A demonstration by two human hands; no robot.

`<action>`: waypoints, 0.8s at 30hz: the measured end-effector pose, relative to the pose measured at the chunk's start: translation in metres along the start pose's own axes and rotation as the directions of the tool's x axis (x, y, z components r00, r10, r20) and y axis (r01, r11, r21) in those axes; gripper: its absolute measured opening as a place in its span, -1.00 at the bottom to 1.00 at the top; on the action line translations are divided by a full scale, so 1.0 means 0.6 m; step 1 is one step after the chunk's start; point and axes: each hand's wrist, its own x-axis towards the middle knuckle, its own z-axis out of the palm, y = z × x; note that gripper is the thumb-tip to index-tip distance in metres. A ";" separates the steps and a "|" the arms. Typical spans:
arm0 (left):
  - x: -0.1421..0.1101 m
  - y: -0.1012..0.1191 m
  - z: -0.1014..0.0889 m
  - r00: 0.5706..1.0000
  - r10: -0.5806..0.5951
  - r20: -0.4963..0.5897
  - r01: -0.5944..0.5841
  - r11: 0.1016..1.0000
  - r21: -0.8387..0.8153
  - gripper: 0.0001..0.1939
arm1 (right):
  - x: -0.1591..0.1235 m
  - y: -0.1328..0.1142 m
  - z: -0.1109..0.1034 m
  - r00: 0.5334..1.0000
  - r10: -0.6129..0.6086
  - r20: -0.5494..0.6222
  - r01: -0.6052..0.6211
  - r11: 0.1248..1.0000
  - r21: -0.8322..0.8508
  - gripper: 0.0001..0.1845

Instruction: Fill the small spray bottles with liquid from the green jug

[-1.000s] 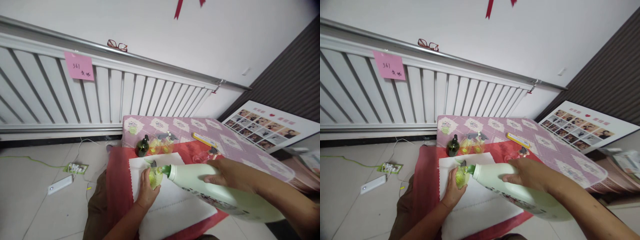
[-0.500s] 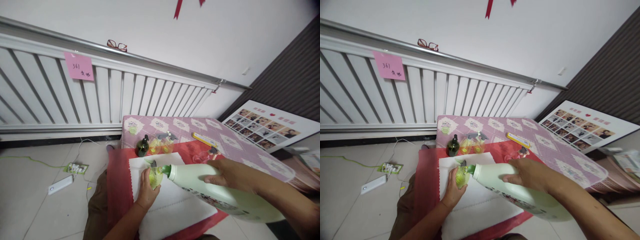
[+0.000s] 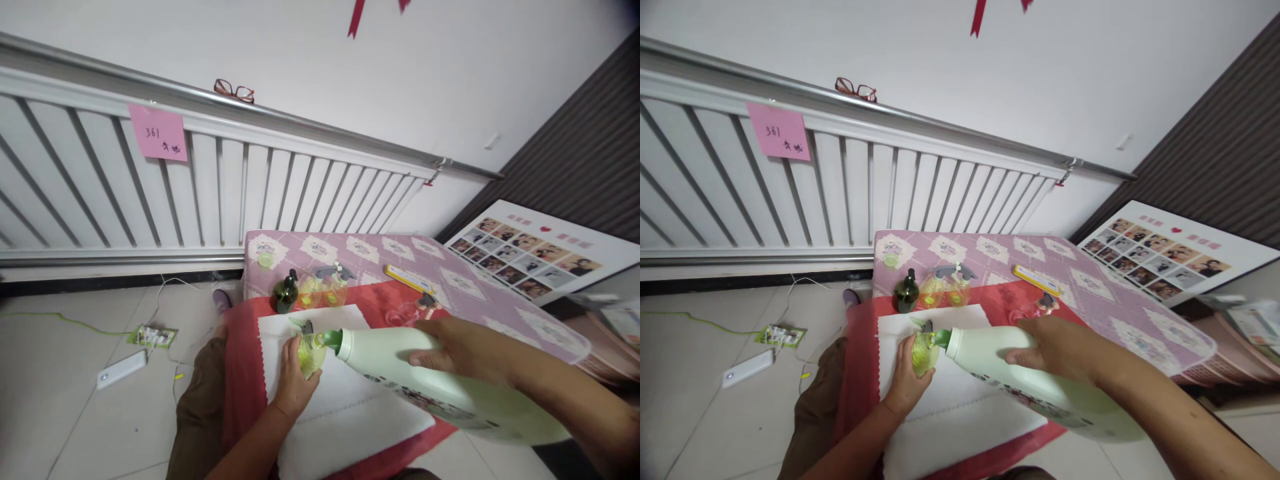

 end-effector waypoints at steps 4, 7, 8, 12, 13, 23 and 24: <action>0.000 0.001 0.000 1.000 0.013 -0.005 -0.013 1.000 0.018 -0.16 | -0.001 0.002 -0.001 1.000 0.005 0.001 -0.005 1.000 -0.003 -0.47; -0.001 0.002 -0.001 1.000 0.021 -0.023 -0.021 1.000 0.017 -0.16 | -0.002 0.004 0.000 1.000 0.012 0.012 -0.012 1.000 -0.019 -0.45; -0.001 0.002 -0.001 0.999 0.025 -0.026 -0.025 1.000 0.017 -0.16 | -0.001 0.005 0.001 1.000 0.011 0.019 -0.010 1.000 -0.020 -0.45; -0.001 0.003 -0.001 0.999 0.030 -0.023 -0.030 0.999 0.017 -0.16 | 0.002 0.007 0.004 1.000 0.016 0.012 -0.015 1.000 -0.021 -0.43; -0.001 0.003 -0.001 0.999 0.030 -0.023 -0.029 0.999 0.017 -0.15 | 0.003 0.007 0.004 1.000 0.018 0.007 -0.018 1.000 -0.023 -0.42; -0.002 0.003 -0.001 0.999 0.041 -0.020 -0.041 0.998 0.037 -0.16 | -0.001 0.002 0.000 1.000 0.019 0.019 -0.019 1.000 -0.018 -0.46; -0.002 0.002 -0.001 0.999 0.041 -0.019 -0.040 0.998 0.042 -0.17 | -0.001 0.002 -0.001 1.000 0.022 0.018 -0.021 1.000 -0.017 -0.47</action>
